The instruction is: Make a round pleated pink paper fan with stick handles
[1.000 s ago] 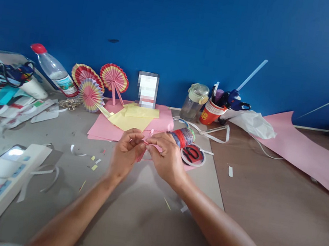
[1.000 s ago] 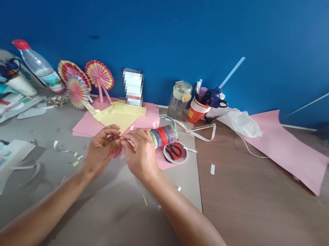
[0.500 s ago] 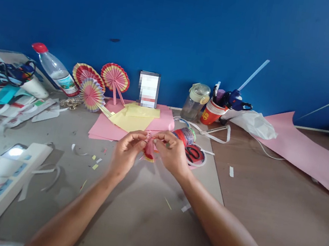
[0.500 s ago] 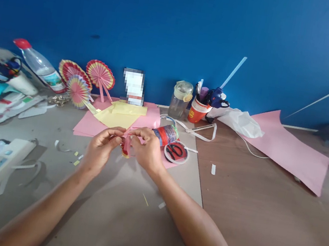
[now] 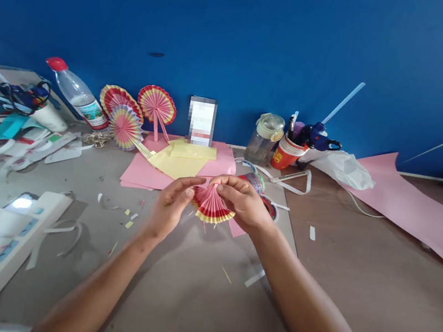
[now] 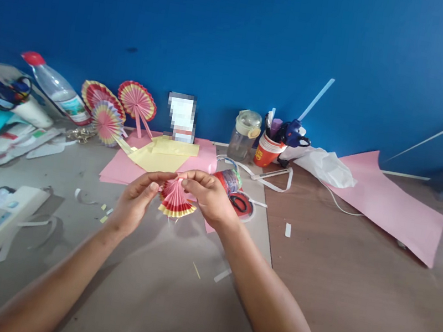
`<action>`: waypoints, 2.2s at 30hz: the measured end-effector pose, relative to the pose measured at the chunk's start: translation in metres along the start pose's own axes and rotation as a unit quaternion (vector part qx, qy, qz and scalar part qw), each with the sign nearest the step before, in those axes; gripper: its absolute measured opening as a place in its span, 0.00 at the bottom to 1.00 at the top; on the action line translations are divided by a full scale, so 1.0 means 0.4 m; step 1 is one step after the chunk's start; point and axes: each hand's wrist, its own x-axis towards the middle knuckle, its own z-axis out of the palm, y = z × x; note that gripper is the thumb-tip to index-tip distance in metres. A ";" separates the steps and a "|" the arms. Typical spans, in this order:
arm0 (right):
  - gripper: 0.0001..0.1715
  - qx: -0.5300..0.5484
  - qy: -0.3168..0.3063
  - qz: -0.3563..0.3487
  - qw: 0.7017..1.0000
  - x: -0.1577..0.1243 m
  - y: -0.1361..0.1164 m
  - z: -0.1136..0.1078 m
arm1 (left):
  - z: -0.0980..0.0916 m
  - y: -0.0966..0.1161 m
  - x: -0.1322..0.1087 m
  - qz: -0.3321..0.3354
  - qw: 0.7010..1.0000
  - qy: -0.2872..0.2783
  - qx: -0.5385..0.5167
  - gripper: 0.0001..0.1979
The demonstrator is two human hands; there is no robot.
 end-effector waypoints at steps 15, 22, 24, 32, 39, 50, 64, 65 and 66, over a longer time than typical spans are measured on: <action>0.10 0.021 -0.102 -0.030 0.994 0.017 0.031 -0.050 | -0.005 0.005 -0.001 -0.153 0.957 -0.104 -0.225 0.21; 0.10 -0.020 -0.102 -0.037 0.994 0.025 0.050 -0.070 | 0.007 0.013 -0.004 -0.181 0.963 -0.090 -0.179 0.34; 0.09 -0.021 -0.114 -0.040 0.992 0.026 0.053 -0.072 | 0.009 0.012 -0.004 -0.178 0.967 -0.073 -0.169 0.34; 0.09 -0.033 -0.123 -0.045 0.991 0.030 0.054 -0.071 | 0.009 0.008 -0.004 -0.170 0.976 -0.034 -0.133 0.36; 0.09 -0.045 -0.080 -0.063 0.994 0.028 0.055 -0.062 | 0.018 0.009 -0.003 -0.163 0.980 -0.024 -0.112 0.39; 0.09 -0.040 -0.045 -0.087 0.994 0.023 0.053 -0.043 | 0.021 0.005 -0.007 -0.103 0.993 -0.031 -0.045 0.37; 0.12 0.005 0.061 -0.121 0.991 0.038 0.075 -0.036 | 0.026 -0.002 -0.018 -0.080 0.993 -0.061 -0.057 0.47; 0.13 0.004 0.068 -0.119 0.991 0.039 0.076 -0.037 | 0.026 -0.001 -0.017 -0.086 0.992 -0.067 -0.058 0.47; 0.13 0.004 0.074 -0.118 0.990 0.039 0.077 -0.038 | 0.024 0.000 -0.015 -0.092 0.992 -0.070 -0.059 0.47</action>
